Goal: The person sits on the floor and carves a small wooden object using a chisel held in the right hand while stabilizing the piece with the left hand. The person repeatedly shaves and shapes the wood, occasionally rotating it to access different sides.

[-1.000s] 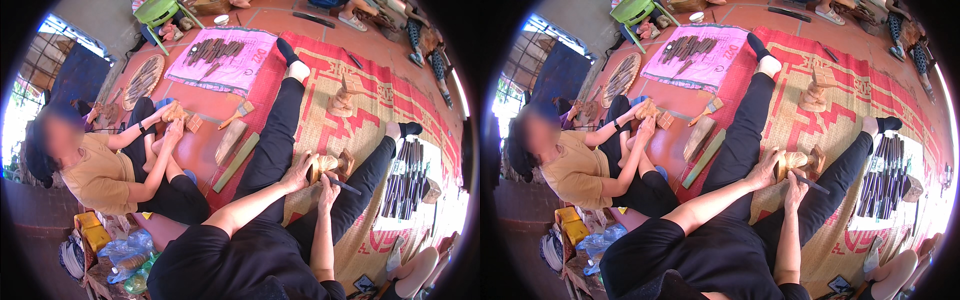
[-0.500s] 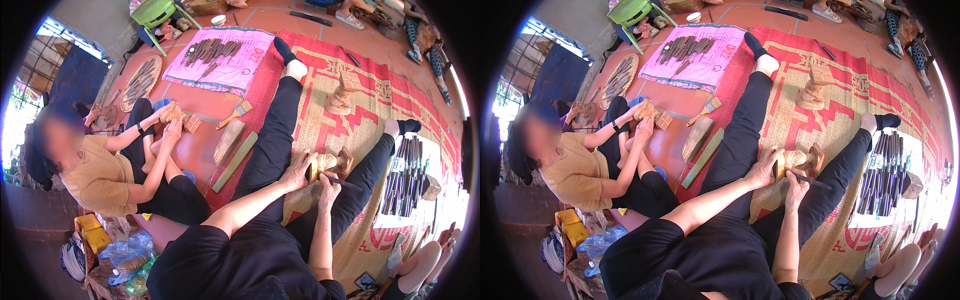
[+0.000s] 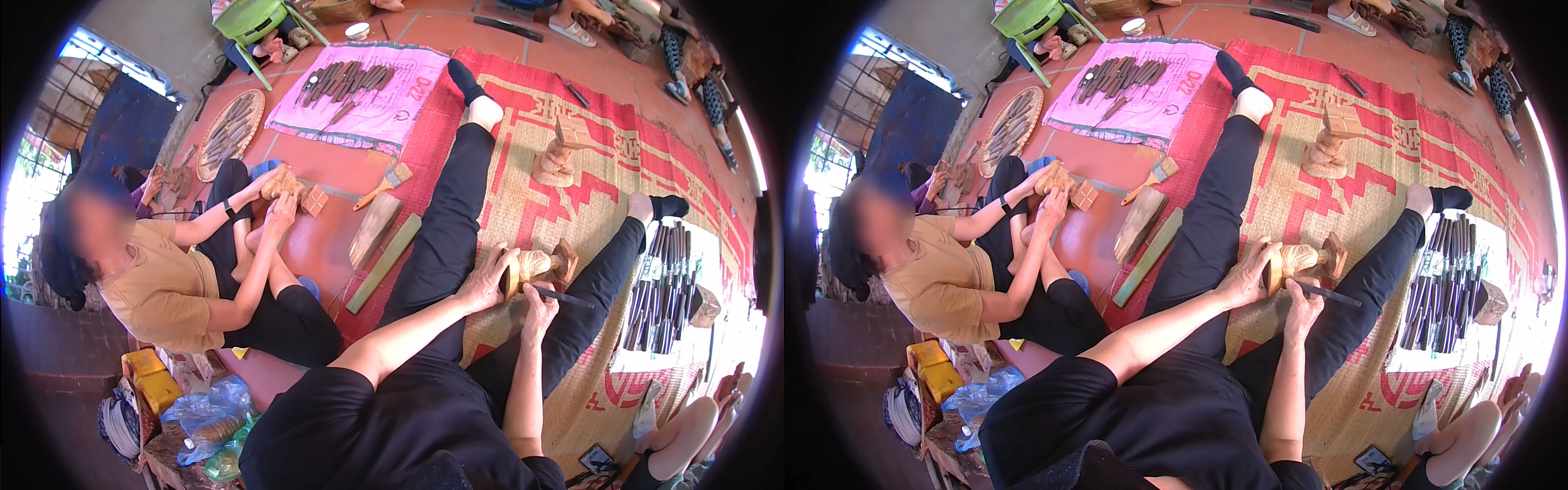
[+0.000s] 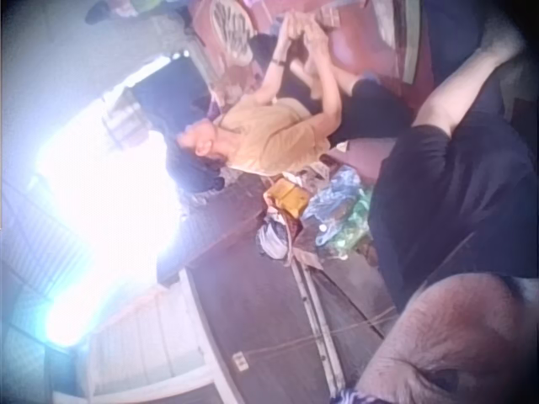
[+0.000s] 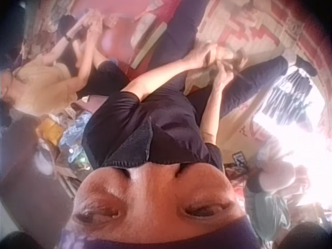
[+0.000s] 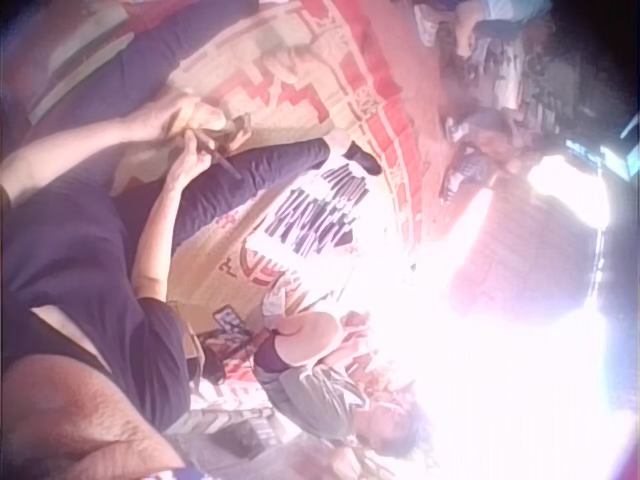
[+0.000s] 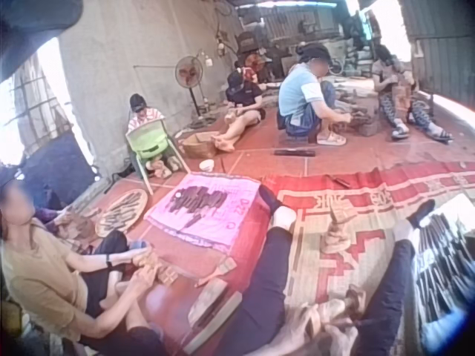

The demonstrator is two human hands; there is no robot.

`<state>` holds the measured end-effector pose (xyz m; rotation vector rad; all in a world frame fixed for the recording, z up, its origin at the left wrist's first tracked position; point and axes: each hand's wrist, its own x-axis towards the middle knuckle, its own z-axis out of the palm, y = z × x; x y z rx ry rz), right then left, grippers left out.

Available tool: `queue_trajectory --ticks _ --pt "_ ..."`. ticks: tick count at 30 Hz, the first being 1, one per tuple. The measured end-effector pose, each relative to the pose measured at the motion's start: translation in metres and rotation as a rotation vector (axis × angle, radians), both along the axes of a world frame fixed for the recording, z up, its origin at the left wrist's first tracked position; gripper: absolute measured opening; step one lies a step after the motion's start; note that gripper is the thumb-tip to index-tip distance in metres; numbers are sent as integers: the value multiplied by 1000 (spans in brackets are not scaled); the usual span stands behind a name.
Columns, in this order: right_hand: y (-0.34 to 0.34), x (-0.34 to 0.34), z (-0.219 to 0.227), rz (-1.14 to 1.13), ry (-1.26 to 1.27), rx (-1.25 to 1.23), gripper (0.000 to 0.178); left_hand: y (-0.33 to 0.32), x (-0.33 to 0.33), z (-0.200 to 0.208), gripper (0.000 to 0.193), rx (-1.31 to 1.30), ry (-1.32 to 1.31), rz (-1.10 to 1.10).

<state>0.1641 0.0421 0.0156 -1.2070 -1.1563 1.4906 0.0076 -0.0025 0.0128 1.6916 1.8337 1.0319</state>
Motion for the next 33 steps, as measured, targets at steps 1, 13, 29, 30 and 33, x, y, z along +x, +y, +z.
queue_trajectory --ticks 1,13,29,30,33 --pt "0 0 0 5 13 10 8 0 0 0 100 0 2 -1" --pt "3 3 -11 -43 163 -96 10 1 0 2 99 -18 -18 9" --pt "5 12 -23 -19 201 -154 11 2 0 0 101 8 -15 9" --pt "5 13 -24 -13 205 -156 11 2 0 0 100 4 -15 10" --pt "4 13 -26 -2 220 -165 12 2 0 2 99 1 -25 12"
